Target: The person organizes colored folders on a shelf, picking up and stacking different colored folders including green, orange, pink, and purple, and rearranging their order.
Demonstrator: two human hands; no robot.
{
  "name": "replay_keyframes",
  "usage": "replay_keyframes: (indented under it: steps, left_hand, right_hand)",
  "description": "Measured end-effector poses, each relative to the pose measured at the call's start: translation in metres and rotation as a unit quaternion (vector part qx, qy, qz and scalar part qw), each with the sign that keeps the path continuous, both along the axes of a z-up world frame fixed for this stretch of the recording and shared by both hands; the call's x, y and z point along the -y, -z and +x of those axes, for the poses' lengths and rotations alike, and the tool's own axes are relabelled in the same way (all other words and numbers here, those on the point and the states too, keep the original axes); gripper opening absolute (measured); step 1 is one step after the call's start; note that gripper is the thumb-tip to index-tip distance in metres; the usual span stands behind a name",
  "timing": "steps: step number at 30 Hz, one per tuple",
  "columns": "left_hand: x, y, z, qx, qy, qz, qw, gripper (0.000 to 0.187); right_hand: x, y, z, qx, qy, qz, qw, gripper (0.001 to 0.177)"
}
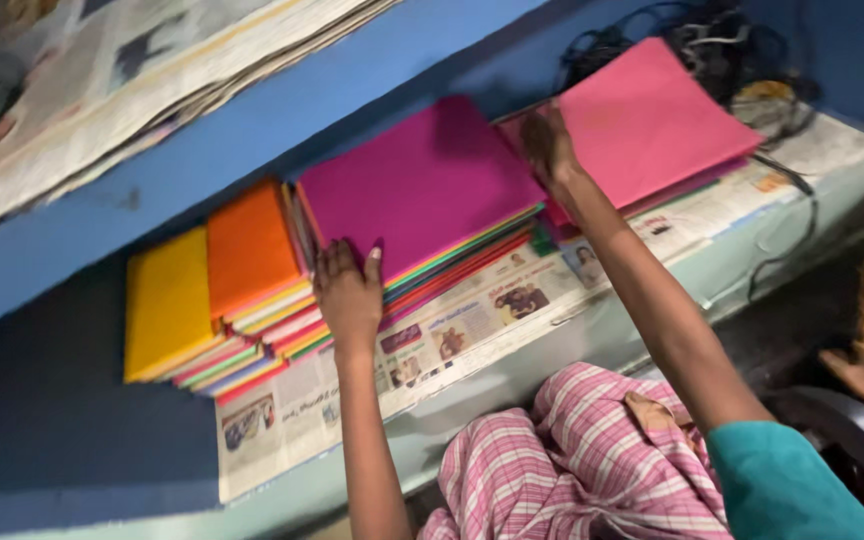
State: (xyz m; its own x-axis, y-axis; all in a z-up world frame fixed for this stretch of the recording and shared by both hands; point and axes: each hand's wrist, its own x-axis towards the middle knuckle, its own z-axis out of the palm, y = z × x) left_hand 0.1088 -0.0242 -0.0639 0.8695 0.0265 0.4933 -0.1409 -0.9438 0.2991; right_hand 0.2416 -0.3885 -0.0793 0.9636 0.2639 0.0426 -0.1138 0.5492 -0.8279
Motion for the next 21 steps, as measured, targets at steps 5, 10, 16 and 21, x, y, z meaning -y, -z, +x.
replay_keyframes:
  steps: [5,10,16,21]
  left_hand:
    - [-0.008,0.003,-0.002,0.021,-0.008,0.015,1.0,0.068]
    - [0.016,-0.002,-0.013,0.04,-0.028,0.069,0.996,0.07]
    - [0.043,-0.007,-0.018,0.103,-0.07,0.055,0.991,0.064]
    - [0.045,-0.011,-0.033,0.138,-0.04,0.039,0.989,0.059]
  right_hand:
    - [0.004,0.023,0.017,-0.006,-0.019,-0.015,1.0,0.078]
    - [-0.011,0.059,0.025,-0.012,-0.04,-0.003,0.999,0.074]
    - [-0.001,0.065,0.01,0.029,-0.011,0.058,0.998,0.071]
    - [-0.023,0.047,-0.014,0.062,0.023,0.095,0.993,0.076]
